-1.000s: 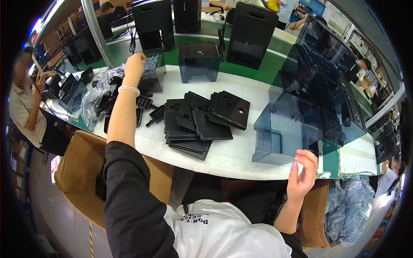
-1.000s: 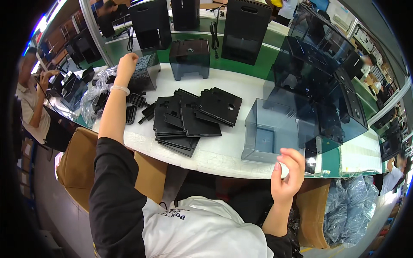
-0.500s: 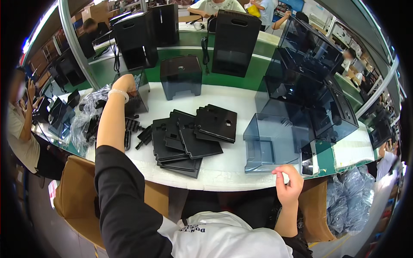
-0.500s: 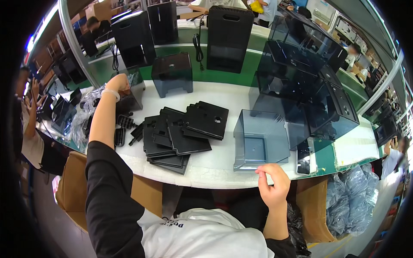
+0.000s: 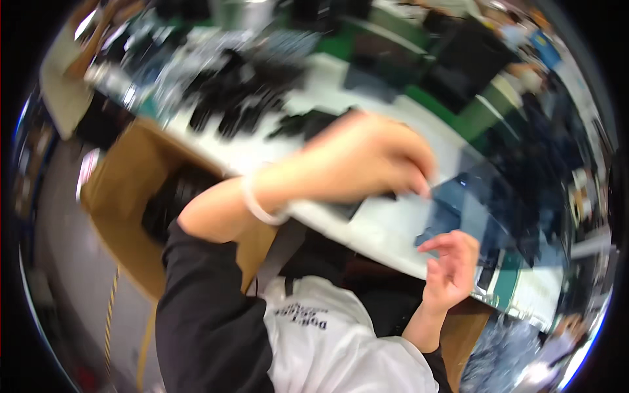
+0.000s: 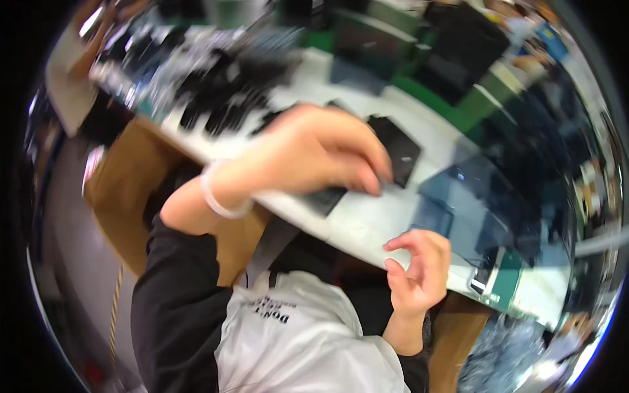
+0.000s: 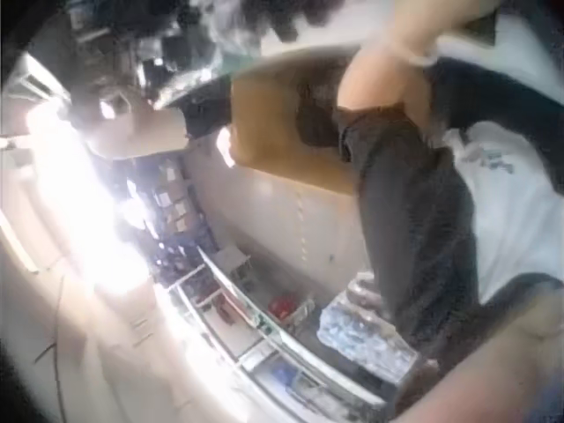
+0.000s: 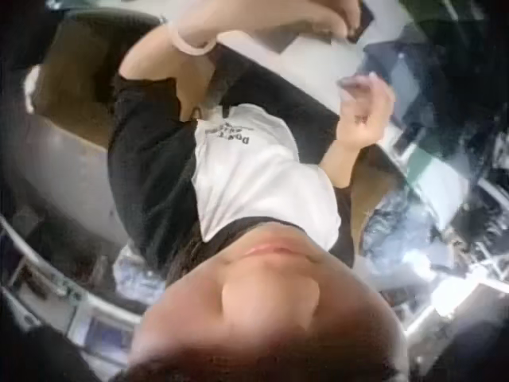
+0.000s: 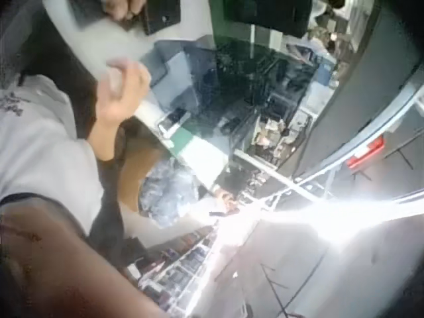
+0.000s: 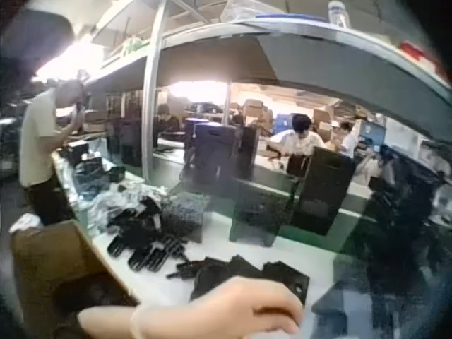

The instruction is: Assembling plastic components and placing them into protective plastic bags on a production line.

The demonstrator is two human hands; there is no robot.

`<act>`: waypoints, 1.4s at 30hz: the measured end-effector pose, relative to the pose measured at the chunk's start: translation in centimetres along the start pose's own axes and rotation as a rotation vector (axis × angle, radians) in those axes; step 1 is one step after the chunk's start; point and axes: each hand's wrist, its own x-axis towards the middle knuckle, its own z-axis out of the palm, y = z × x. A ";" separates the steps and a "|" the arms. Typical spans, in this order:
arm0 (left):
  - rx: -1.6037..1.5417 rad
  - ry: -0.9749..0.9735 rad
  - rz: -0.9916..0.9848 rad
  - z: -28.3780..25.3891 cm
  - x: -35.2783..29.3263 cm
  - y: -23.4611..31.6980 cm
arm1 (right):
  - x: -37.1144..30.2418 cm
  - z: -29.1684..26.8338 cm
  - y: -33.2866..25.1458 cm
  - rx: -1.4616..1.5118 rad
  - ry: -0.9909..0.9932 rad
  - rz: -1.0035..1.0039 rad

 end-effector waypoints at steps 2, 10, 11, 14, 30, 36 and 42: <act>-0.123 0.011 0.302 3.2 -3.8 1.3 | 0.0 1.1 -1.9 -0.139 -0.054 -0.059; -0.103 0.211 0.366 3.6 -9.0 2.9 | 2.0 1.3 -3.6 -0.210 -0.355 -0.364; -0.101 0.227 0.360 4.0 -9.1 2.2 | 2.6 1.7 -3.3 -0.200 -0.370 -0.364; 0.069 0.365 0.236 2.5 -10.4 2.0 | 3.9 1.5 -3.4 -0.074 -0.614 -0.244; 0.696 0.253 -1.179 -0.3 -34.0 -23.4 | 14.8 -18.0 -1.4 -0.776 -0.225 0.682; 0.739 0.261 -1.192 -0.8 -37.4 -21.7 | 15.3 -15.1 4.2 -0.625 -0.577 0.886; 0.786 0.498 -1.147 -3.0 -34.9 -17.3 | 14.3 -13.6 5.9 -0.677 -0.773 0.967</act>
